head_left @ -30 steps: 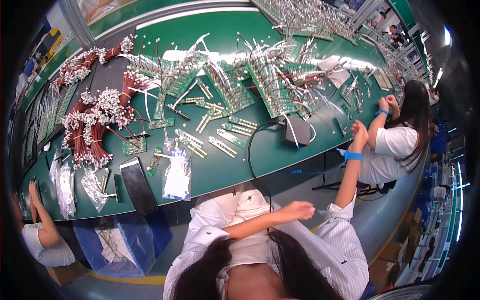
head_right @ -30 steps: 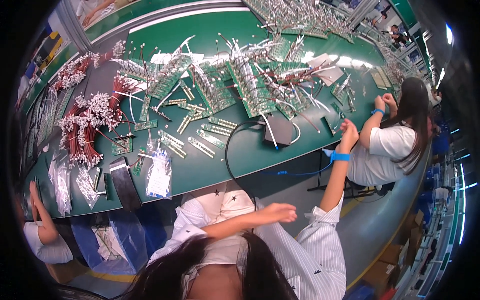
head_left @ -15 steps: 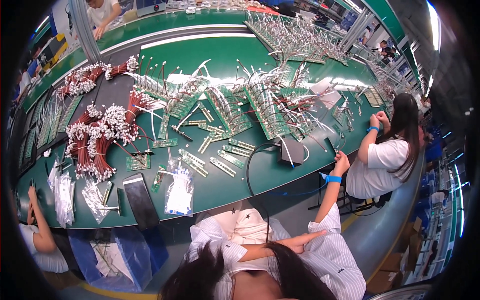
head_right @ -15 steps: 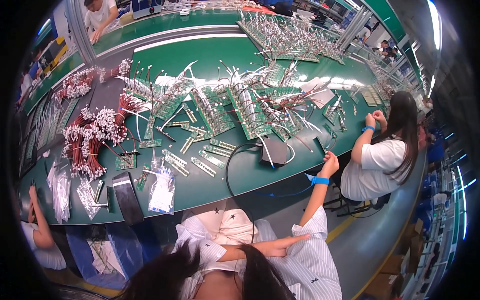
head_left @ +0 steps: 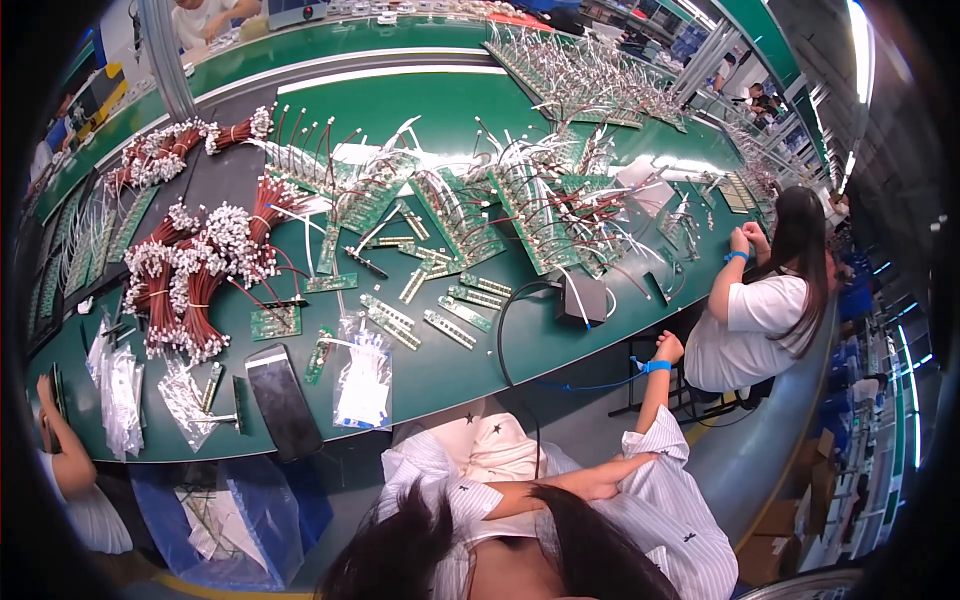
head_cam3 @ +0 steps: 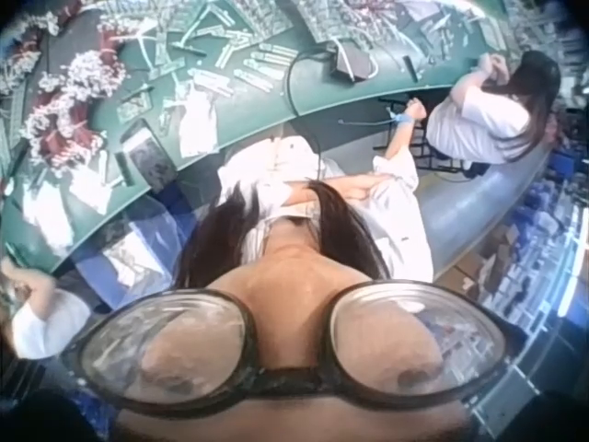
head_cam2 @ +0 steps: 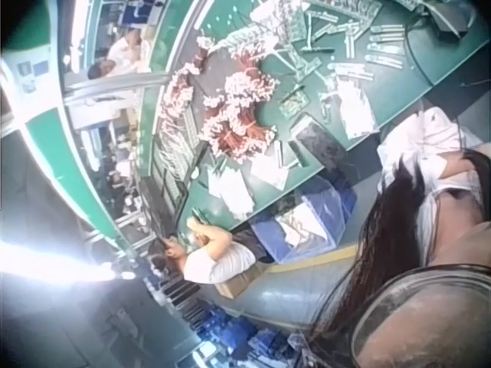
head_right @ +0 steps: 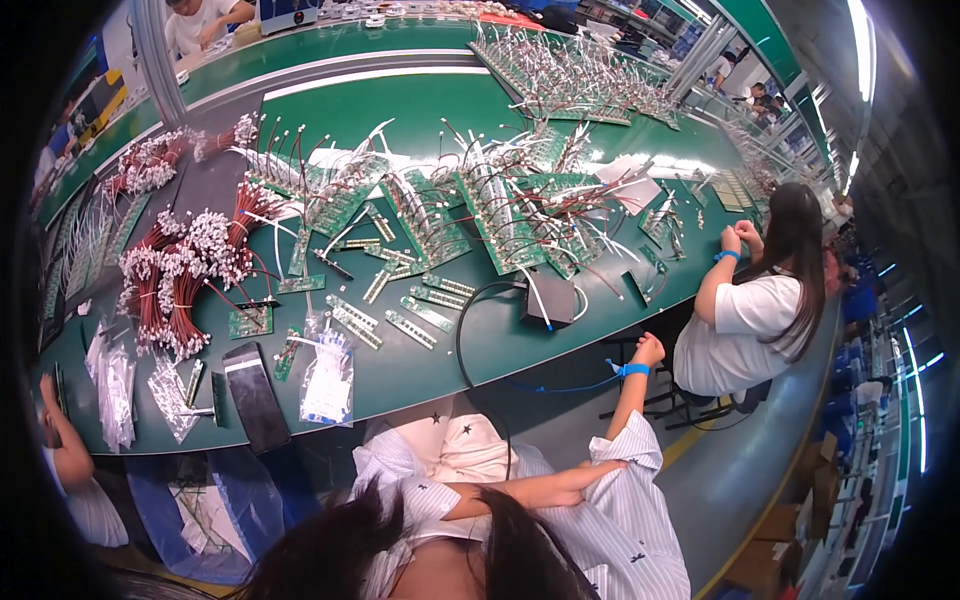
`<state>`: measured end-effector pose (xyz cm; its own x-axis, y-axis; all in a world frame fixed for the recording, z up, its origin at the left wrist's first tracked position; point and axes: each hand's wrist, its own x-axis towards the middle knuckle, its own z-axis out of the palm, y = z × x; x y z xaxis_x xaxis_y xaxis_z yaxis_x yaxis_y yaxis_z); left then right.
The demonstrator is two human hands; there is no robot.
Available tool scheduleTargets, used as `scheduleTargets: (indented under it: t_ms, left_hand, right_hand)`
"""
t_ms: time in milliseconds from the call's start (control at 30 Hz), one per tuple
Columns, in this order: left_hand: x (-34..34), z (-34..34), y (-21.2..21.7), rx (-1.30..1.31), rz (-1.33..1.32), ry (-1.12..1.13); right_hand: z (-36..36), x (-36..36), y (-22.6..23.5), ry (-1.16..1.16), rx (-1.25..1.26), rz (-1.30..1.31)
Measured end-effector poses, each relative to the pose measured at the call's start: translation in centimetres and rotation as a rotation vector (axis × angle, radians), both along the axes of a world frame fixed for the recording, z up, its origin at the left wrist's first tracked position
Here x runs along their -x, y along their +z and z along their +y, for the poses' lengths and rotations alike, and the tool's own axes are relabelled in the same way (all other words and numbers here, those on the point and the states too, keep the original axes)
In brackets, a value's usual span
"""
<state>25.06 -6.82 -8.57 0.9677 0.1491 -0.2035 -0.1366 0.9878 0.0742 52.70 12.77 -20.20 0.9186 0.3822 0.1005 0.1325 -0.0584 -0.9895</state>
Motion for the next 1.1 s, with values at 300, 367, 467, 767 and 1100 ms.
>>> scheduleTargets:
  t_ms: [300, 367, 467, 767, 1100]
  left_hand:
    - [0.5, 1.8, 1.7, -0.076, -0.035, 0.046]
    - [0.7, 1.9, 1.9, -0.087, -0.038, 0.048]
    - [0.7, 2.1, 2.1, -0.104, -0.056, 0.094]
    - [0.4, 4.4, 3.1, -0.082, -0.147, 0.093]
    - [0.0, 2.6, 1.5, -0.187, 0.079, 0.003]
  right_hand:
    - [0.3, -1.2, -2.8, -0.114, 0.186, 0.049]
    - [0.1, 0.6, -0.7, -0.126, 0.230, 0.035]
    - [0.0, 3.3, 2.0, -0.093, 0.226, -0.007]
    - [0.4, 4.6, 9.3, -0.179, 0.324, -0.123]
    - [3.3, 9.7, 21.1, 0.105, -0.244, -0.411]
